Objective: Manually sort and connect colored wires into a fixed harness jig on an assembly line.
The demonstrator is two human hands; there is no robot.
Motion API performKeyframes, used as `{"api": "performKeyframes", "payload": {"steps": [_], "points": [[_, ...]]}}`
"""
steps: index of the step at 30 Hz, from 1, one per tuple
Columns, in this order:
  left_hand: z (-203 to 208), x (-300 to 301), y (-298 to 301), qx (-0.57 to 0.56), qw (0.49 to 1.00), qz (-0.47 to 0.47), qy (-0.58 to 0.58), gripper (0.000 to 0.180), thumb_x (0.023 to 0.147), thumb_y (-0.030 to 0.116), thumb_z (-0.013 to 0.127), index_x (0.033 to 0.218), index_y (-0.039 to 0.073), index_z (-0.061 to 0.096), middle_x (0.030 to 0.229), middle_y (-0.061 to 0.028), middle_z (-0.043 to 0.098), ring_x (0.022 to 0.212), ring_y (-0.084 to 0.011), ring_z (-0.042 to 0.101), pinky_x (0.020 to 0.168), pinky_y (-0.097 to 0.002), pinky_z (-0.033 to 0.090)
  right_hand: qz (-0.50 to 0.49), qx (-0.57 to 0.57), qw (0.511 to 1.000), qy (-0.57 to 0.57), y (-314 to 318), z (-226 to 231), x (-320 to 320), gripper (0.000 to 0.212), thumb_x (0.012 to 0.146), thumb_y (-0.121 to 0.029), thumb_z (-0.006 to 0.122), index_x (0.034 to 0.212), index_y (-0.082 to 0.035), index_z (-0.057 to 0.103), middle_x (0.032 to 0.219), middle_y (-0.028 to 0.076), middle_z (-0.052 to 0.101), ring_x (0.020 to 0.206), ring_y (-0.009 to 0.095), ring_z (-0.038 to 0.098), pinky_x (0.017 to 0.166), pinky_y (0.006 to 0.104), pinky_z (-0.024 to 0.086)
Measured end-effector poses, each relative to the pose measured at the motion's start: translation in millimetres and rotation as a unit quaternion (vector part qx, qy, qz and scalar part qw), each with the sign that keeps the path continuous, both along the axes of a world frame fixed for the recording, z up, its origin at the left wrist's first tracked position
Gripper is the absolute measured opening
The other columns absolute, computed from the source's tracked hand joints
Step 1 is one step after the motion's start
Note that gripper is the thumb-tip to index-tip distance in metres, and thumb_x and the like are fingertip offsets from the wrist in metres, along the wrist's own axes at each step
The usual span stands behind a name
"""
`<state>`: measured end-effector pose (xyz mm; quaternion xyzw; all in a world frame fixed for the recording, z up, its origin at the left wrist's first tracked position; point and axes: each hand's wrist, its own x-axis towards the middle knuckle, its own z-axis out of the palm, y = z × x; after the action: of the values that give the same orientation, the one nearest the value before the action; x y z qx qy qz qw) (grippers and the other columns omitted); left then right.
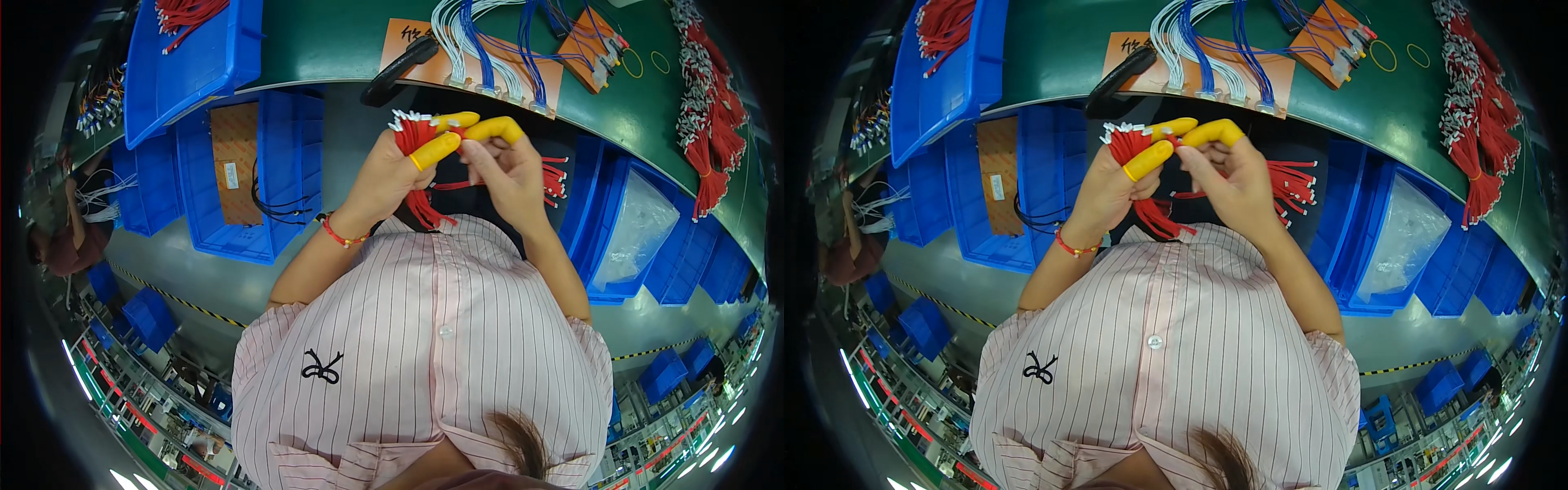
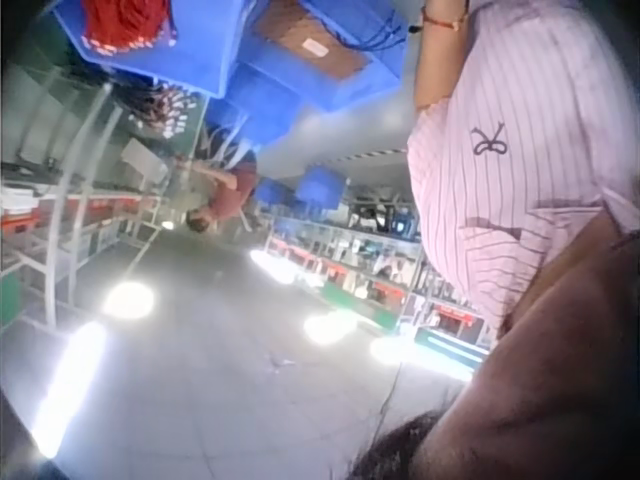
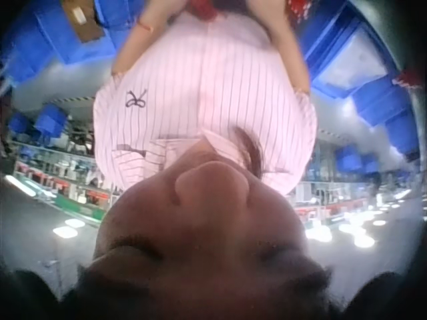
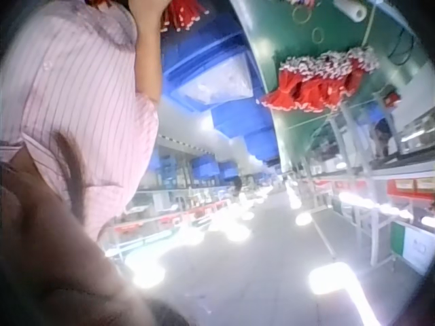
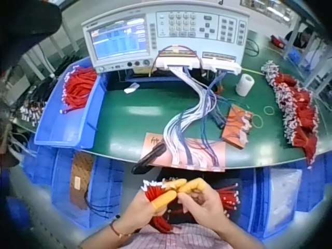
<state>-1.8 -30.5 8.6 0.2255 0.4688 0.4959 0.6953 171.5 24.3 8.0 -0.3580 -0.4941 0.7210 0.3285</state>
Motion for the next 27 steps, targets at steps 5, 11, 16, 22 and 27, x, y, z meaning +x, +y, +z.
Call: {"api": "performKeyframes", "payload": {"steps": [5,11,16,22,27], "points": [[-12,12,19,0.048,0.997,0.058,0.019,0.025,0.101,0.018,0.050,0.109,-0.001,0.063,0.059,0.0043,0.045,0.046,-0.0014,0.032,0.043,-0.0185,0.022,0.075,-0.047,0.994,-0.064,10,-3,19,0.031,0.096,-0.014,0.059,0.125,-0.002,0.050,0.082,0.001,0.056,0.059,0.004,0.048,0.051,0.0180,0.039],[-15,17,31,0.092,0.992,0.074,0.046,0.028,0.101,0.018,0.049,0.102,-0.005,0.063,0.065,0.0015,0.052,0.044,-0.0017,0.031,0.043,-0.0183,0.024,-0.006,-0.132,0.985,-0.107,28,0,87,0.019,0.091,-0.008,0.060,0.108,0.002,0.061,0.071,-0.001,0.053,0.051,0.005,0.044,0.047,0.0201,0.038],[-16,15,34,0.060,0.994,0.088,0.028,0.020,0.097,0.009,0.051,0.095,-0.002,0.067,0.066,0.0024,0.054,0.049,-0.0006,0.034,0.044,-0.0203,0.024,-0.073,-0.138,0.984,0.085,24,-10,103,0.022,0.092,-0.012,0.061,0.108,0.003,0.062,0.077,0.005,0.061,0.061,0.011,0.056,0.062,0.0265,0.048],[-15,24,35,0.070,0.990,0.118,0.037,0.022,0.098,0.012,0.052,0.093,-0.004,0.066,0.064,0.0031,0.052,0.047,0.0000,0.032,0.043,-0.0199,0.021,-0.099,-0.110,0.986,0.074,20,-3,65,0.027,0.096,-0.012,0.056,0.114,0.007,0.062,0.088,0.009,0.066,0.071,0.013,0.061,0.071,0.0287,0.051],[-12,26,38,0.073,0.986,0.147,0.010,0.025,0.099,0.015,0.052,0.093,-0.005,0.066,0.064,0.0027,0.053,0.045,0.0002,0.030,0.042,-0.0197,0.020,-0.092,-0.020,0.995,-0.023,20,-3,46,0.027,0.098,-0.013,0.054,0.113,0.008,0.063,0.089,0.010,0.067,0.069,0.012,0.060,0.068,0.0248,0.050]]}}
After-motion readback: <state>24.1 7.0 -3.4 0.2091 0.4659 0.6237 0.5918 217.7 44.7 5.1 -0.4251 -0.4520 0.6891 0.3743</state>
